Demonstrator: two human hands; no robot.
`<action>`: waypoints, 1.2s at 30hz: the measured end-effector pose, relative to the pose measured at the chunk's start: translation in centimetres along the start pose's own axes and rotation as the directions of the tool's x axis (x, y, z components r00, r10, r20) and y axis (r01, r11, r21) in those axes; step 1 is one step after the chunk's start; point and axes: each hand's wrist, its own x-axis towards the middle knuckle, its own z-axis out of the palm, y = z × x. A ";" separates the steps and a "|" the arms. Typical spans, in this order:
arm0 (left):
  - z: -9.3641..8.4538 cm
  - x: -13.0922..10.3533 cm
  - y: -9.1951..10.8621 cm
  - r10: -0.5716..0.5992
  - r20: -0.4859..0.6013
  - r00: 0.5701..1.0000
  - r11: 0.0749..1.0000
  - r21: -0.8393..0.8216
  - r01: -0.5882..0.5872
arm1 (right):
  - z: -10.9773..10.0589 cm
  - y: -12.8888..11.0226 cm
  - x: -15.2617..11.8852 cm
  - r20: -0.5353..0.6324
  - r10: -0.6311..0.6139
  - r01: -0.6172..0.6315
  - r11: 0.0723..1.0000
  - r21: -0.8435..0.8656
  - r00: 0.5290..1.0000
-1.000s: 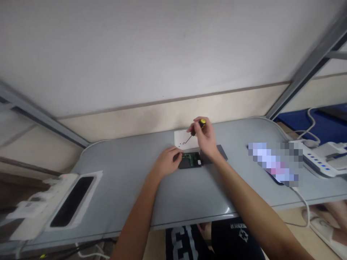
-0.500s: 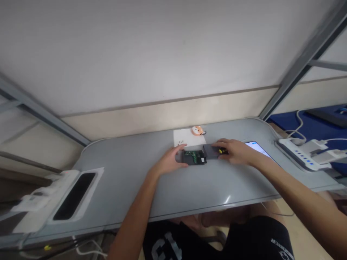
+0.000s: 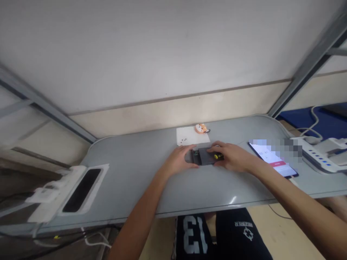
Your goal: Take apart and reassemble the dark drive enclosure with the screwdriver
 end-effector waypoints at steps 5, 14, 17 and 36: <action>-0.1 0.1 0.0 -0.024 -0.015 1.000 0.998 0.055 0.025 | 0.7 -0.7 1.4 -0.010 -0.050 0.050 0.995 0.081 0.999; -1.5 -0.1 -0.3 -0.013 0.012 1.000 0.996 0.090 0.012 | 1.0 -1.8 4.6 0.017 -0.127 0.118 0.954 0.277 0.992; -1.6 -0.1 -0.1 0.012 0.013 1.000 0.996 0.091 -0.014 | 0.9 -1.6 6.7 -0.233 -0.125 0.212 0.893 0.398 0.964; -1.6 0.4 -0.3 0.037 -0.090 0.995 0.999 -0.029 -0.039 | 4.5 1.2 9.3 -0.351 0.523 0.068 0.485 0.872 0.777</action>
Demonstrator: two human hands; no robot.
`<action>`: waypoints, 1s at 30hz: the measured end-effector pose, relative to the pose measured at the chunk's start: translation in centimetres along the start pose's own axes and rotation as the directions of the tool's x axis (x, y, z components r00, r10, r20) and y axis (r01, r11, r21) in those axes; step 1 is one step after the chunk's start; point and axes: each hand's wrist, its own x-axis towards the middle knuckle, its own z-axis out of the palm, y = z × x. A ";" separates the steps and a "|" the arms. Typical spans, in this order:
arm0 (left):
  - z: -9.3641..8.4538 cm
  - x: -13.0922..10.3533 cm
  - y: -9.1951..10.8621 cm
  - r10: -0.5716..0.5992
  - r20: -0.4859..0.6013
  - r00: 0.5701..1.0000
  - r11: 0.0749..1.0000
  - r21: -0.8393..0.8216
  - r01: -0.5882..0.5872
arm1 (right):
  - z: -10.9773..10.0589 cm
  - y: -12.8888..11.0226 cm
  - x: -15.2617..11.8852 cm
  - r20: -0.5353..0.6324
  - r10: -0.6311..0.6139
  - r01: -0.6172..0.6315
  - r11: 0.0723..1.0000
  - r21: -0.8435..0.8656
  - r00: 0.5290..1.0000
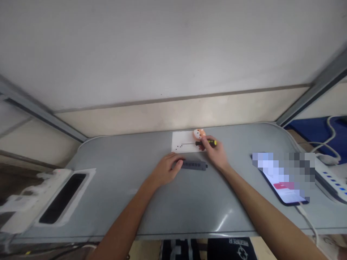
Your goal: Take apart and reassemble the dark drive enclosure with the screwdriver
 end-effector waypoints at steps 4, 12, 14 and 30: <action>0.3 0.1 -0.2 -0.031 -0.029 0.999 0.999 -0.043 0.030 | 0.0 0.3 0.0 0.006 0.015 -0.015 1.000 -0.022 1.000; 0.7 -0.1 0.0 -0.124 -0.055 0.991 0.979 -0.170 0.113 | -0.2 0.4 -0.2 0.031 0.035 -0.033 0.997 -0.076 0.999; 0.8 -0.1 0.0 -0.143 -0.059 0.988 0.974 -0.186 0.130 | -0.3 0.4 -0.2 0.014 0.013 -0.012 0.998 -0.064 1.000; 0.2 0.0 0.3 -0.147 -0.229 0.962 0.922 -0.383 0.050 | -0.5 -1.1 -1.2 0.044 0.164 -0.170 0.965 0.202 0.985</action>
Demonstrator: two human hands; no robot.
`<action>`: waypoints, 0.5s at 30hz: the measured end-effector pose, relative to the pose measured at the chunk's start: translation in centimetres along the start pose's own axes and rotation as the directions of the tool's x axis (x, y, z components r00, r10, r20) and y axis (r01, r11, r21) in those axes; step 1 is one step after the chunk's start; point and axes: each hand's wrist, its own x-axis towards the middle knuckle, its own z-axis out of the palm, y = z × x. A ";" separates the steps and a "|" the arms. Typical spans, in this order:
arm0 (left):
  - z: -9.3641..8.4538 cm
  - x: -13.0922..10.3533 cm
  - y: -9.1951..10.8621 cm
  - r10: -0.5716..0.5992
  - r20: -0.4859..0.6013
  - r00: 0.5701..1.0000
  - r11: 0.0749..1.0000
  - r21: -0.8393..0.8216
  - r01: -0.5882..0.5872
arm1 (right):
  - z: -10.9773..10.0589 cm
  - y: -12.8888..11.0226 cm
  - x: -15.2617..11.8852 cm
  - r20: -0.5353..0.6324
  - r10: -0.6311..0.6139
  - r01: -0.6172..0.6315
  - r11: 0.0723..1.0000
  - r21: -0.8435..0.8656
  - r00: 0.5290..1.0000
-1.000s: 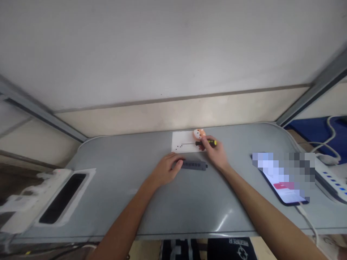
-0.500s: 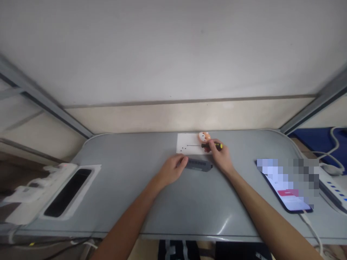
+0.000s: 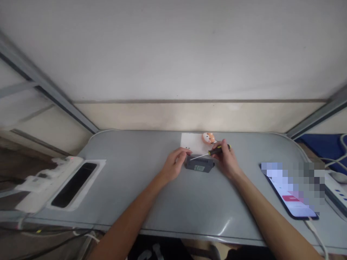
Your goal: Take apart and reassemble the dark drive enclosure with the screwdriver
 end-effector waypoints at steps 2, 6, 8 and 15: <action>0.0 -0.1 0.1 0.015 0.014 1.000 1.000 -0.022 -0.015 | 0.3 0.2 0.0 0.010 0.015 -0.015 1.000 0.006 1.000; 0.0 -0.1 0.1 0.034 0.035 0.999 0.999 -0.040 -0.033 | 0.5 0.2 0.0 -0.007 0.032 -0.032 0.999 0.042 0.999; 0.0 -0.1 0.1 0.034 0.042 0.999 0.999 -0.033 -0.033 | 0.5 0.1 0.0 -0.017 0.043 -0.042 0.998 0.039 0.999; -0.1 -0.1 0.3 0.031 0.043 0.999 0.999 -0.037 -0.029 | 0.4 0.4 0.2 0.003 0.059 -0.060 0.993 0.105 0.998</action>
